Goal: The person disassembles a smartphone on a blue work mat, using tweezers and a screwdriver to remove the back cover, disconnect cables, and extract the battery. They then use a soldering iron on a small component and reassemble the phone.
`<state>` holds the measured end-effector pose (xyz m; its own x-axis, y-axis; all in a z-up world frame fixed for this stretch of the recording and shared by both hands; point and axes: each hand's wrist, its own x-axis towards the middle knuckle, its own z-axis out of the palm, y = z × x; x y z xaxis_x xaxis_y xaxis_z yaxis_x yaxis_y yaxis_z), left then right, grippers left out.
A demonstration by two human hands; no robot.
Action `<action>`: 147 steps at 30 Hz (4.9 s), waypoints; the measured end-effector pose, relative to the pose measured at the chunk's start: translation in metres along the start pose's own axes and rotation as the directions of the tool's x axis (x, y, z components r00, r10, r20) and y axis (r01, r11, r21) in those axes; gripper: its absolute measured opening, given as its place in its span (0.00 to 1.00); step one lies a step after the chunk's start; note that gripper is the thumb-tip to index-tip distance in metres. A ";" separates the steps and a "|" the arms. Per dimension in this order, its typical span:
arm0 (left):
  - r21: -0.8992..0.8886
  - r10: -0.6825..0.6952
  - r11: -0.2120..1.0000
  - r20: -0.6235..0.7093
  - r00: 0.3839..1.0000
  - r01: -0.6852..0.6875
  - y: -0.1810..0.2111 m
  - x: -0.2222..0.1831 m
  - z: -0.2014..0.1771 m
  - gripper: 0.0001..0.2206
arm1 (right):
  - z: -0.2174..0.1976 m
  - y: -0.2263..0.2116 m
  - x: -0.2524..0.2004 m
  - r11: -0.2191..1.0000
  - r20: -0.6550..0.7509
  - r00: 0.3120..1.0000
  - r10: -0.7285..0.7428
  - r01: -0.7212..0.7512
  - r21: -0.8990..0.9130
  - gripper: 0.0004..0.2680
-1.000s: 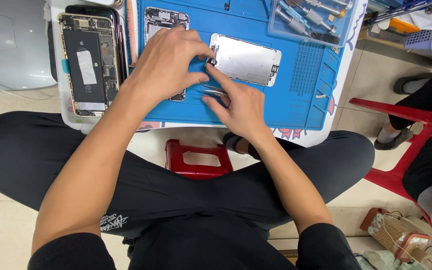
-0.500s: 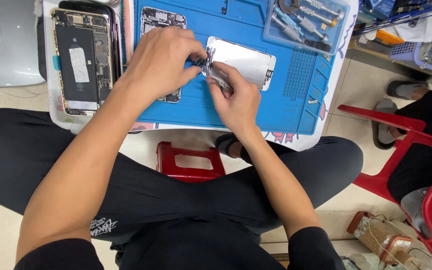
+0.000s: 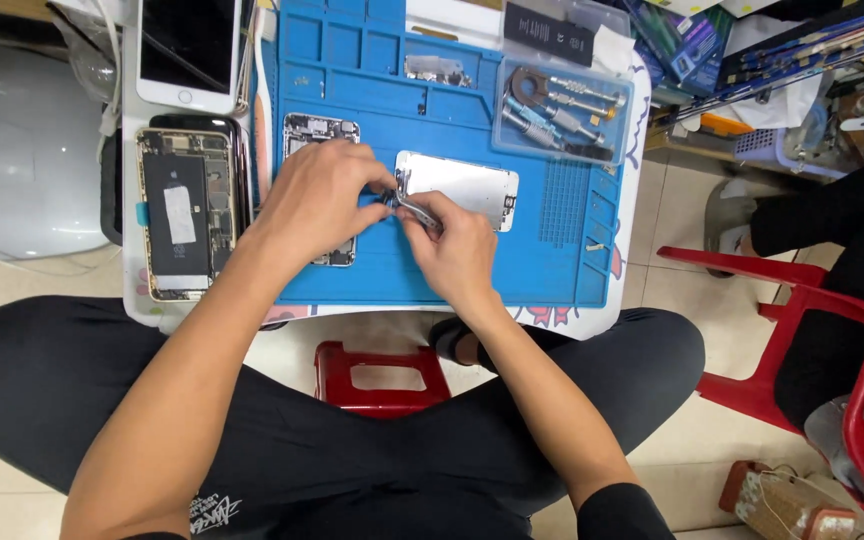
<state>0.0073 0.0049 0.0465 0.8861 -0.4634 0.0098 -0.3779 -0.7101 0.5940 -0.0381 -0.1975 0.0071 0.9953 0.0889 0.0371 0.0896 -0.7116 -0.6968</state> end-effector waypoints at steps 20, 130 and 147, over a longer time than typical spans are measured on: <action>-0.026 0.029 0.999 -0.045 0.999 -0.030 -0.001 -0.002 0.016 0.09 | 0.002 0.015 -0.004 0.997 -0.017 1.000 0.008 -0.006 0.078 0.05; -0.330 0.060 0.934 -0.231 0.971 -0.137 0.037 -0.007 0.052 0.08 | -0.102 0.060 0.008 0.948 -0.005 0.959 -0.283 0.281 0.149 0.06; -0.373 0.061 0.916 -0.239 0.969 -0.150 0.034 -0.007 0.055 0.08 | -0.105 0.055 0.007 0.945 0.019 0.959 -0.282 0.274 0.176 0.07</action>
<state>-0.0264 -0.0448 0.0223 0.8996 -0.3658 0.2385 -0.3790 -0.3829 0.8425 -0.0224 -0.3086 0.0442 0.9290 0.2989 0.2183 0.3512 -0.5258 -0.7747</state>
